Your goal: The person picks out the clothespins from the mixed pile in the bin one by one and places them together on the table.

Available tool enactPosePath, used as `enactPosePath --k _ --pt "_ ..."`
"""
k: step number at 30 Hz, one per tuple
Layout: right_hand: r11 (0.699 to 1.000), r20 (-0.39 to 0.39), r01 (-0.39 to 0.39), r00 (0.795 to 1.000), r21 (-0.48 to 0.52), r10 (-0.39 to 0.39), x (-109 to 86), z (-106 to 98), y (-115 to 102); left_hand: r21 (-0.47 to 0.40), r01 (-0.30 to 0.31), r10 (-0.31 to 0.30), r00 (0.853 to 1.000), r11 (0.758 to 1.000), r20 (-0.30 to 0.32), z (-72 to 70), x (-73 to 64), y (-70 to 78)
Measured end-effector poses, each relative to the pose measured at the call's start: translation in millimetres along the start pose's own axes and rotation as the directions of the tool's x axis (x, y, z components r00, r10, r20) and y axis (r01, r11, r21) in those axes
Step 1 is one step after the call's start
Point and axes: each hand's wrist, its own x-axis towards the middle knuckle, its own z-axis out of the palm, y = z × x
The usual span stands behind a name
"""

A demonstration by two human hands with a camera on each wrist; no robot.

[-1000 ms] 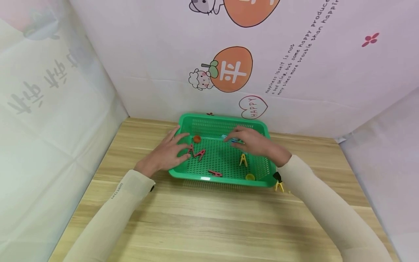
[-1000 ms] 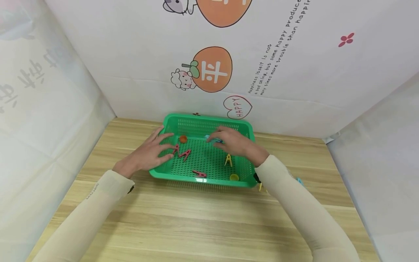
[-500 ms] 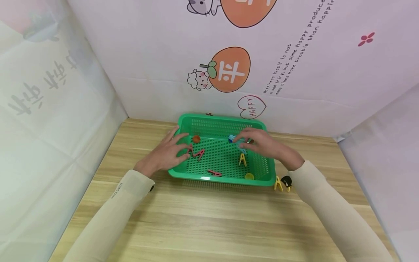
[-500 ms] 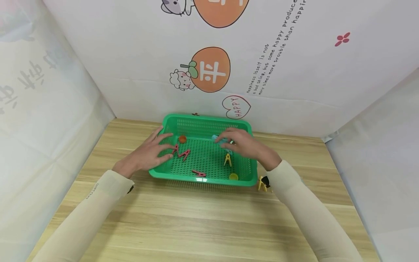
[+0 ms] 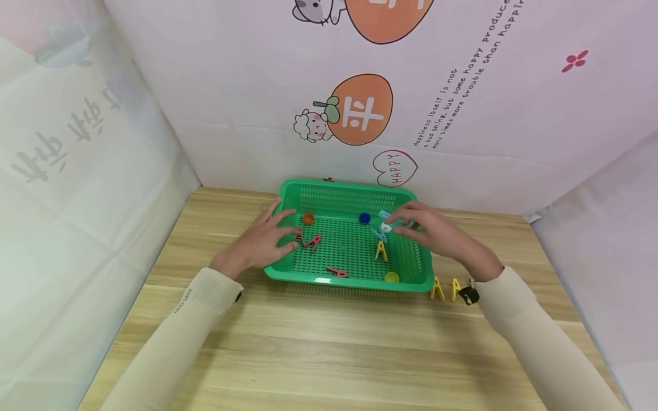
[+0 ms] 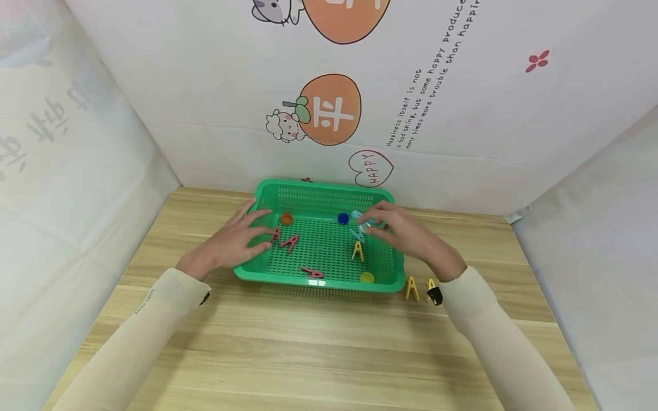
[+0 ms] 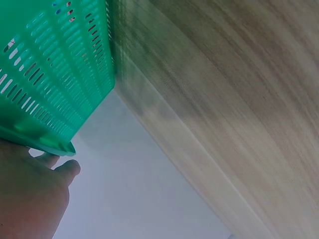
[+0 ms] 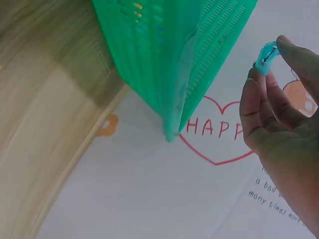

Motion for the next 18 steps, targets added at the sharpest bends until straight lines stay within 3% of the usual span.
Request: enactPosePath --k 18 --pt "0.992 -0.089 -0.123 0.989 -0.003 0.122 -50.0 -7.1 24.8 0.003 0.002 -0.002 1.000 1.000 0.002 0.4 0.1 -0.2"
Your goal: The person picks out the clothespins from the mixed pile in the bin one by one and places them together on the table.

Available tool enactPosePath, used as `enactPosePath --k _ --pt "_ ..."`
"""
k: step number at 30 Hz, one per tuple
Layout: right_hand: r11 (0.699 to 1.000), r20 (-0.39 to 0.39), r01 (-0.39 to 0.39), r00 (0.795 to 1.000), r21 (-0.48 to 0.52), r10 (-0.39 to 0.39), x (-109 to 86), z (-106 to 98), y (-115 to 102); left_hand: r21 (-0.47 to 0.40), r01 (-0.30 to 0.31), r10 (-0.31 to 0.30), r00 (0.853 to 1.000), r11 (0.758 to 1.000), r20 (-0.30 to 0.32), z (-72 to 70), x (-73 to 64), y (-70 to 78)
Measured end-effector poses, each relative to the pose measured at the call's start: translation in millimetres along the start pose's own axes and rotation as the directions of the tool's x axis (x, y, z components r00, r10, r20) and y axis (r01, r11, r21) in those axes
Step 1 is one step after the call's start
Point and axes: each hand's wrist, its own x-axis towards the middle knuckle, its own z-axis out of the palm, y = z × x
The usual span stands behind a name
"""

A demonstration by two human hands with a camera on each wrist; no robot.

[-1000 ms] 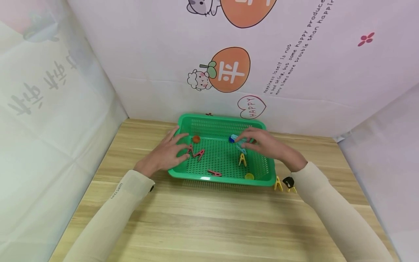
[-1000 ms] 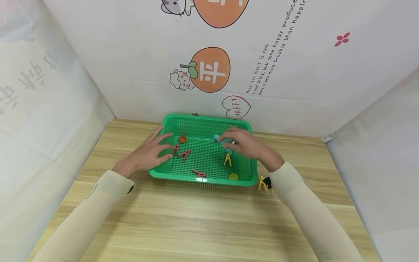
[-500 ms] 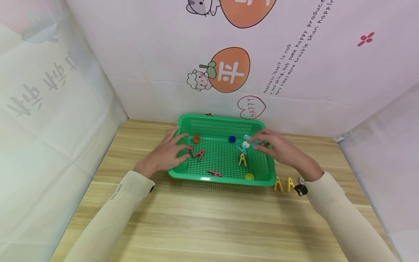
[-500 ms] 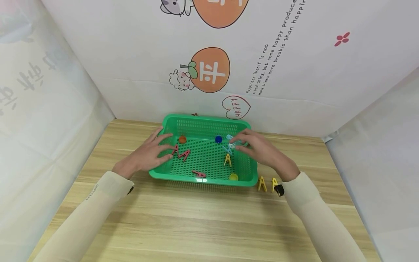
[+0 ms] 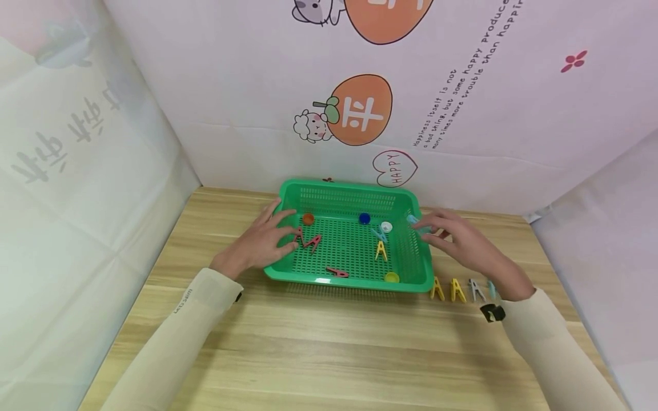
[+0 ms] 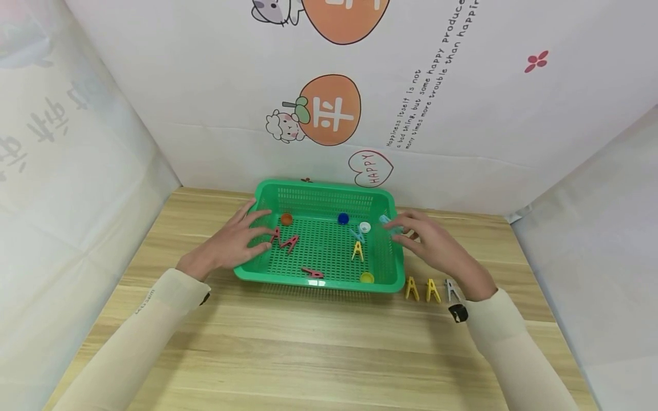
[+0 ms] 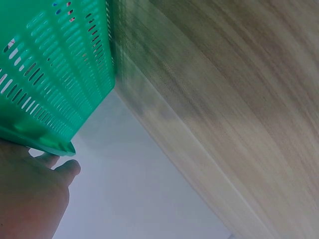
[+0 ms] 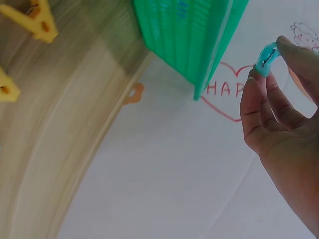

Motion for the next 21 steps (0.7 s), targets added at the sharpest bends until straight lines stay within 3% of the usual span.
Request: enactPosePath --k 21 --pt "0.997 -0.183 0.073 0.980 -0.031 -0.078 -51.8 -7.2 44.4 0.010 -0.002 0.002 1.000 1.000 -0.001 -2.0 -1.1 1.4"
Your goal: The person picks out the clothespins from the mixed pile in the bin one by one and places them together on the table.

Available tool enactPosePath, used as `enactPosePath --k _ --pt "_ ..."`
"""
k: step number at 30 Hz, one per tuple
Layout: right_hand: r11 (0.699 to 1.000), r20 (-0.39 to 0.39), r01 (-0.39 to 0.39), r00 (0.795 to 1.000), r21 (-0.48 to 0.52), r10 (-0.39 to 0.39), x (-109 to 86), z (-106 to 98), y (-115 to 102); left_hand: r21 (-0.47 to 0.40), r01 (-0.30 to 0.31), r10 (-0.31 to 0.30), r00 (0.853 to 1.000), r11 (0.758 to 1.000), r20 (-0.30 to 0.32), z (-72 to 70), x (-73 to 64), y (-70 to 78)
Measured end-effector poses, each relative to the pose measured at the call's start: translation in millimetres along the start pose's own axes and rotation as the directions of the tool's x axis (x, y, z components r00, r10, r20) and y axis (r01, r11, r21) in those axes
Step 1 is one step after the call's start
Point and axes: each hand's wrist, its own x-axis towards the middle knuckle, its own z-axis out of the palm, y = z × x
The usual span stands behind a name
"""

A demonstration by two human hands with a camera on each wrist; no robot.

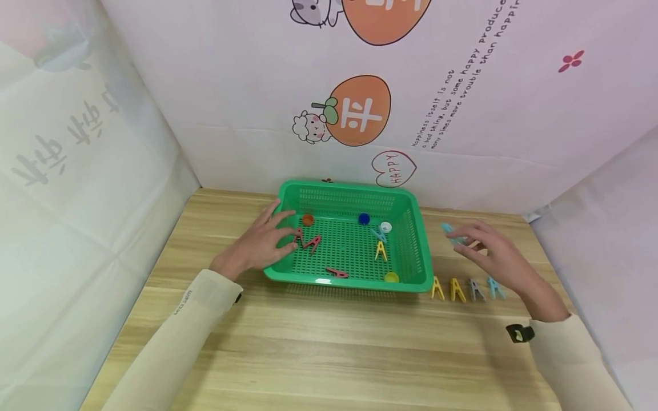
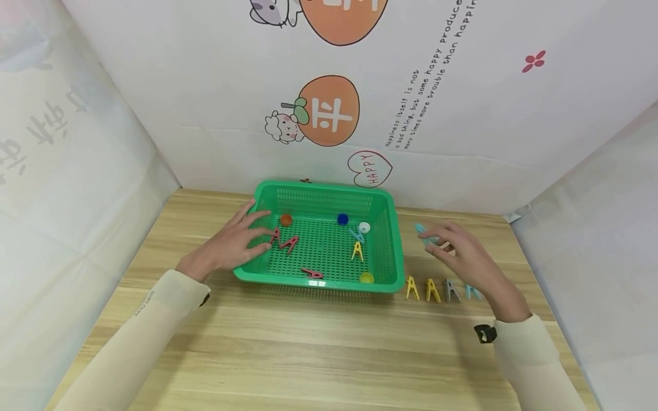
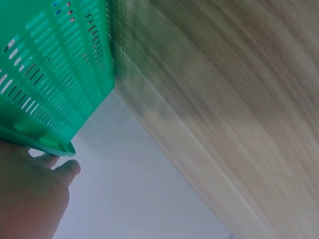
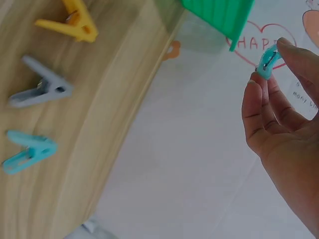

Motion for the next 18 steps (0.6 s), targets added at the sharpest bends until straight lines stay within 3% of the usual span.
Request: enactPosePath --k 6,18 --pt "1.000 -0.030 -0.004 1.000 -0.015 0.004 -16.8 -1.3 14.2 0.000 -0.005 0.005 1.000 1.000 0.000 0.5 0.3 0.2" --pt "0.996 -0.051 -0.093 0.994 -0.007 0.092 -48.4 -4.8 33.2 -0.003 0.002 -0.002 1.000 1.000 0.006 -0.8 0.0 1.7"
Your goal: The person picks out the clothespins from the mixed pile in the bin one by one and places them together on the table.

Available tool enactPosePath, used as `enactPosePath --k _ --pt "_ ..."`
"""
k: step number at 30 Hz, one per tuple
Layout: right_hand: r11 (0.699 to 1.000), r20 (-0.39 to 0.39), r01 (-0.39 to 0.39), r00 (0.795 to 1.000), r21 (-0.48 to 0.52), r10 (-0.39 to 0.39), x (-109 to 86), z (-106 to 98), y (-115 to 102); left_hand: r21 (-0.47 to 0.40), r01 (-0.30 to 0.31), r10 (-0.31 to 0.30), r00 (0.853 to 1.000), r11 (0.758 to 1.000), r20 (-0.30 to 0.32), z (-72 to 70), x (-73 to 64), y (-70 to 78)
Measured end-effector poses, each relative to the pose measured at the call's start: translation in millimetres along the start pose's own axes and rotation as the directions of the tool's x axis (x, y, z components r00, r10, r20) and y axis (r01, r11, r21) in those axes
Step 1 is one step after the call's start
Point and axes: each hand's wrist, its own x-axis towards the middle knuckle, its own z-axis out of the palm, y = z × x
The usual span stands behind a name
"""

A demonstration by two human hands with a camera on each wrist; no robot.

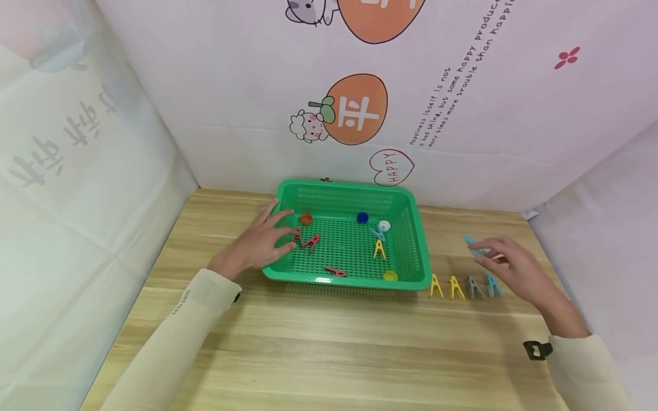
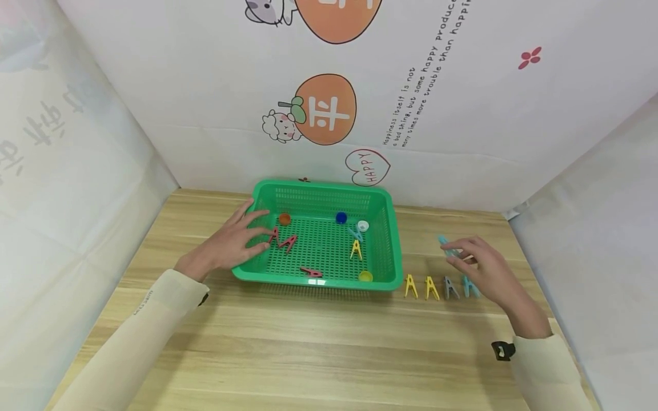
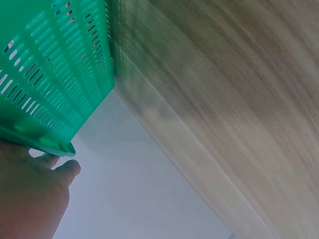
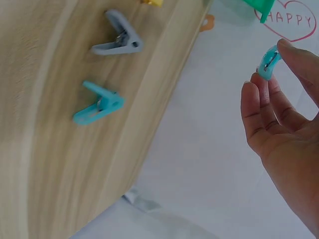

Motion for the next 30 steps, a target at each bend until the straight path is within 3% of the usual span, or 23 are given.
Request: enactPosePath --k 17,30 --pt "0.997 -0.053 -0.072 0.996 -0.006 0.071 -40.1 -7.0 39.1 0.002 0.000 0.000 1.000 1.000 -0.005 1.4 0.3 -1.1" --pt "0.987 -0.006 -0.159 0.987 -0.031 0.159 -62.1 -5.5 77.2 -0.005 -0.002 0.002 1.000 1.000 -0.007 2.7 0.8 -2.2"
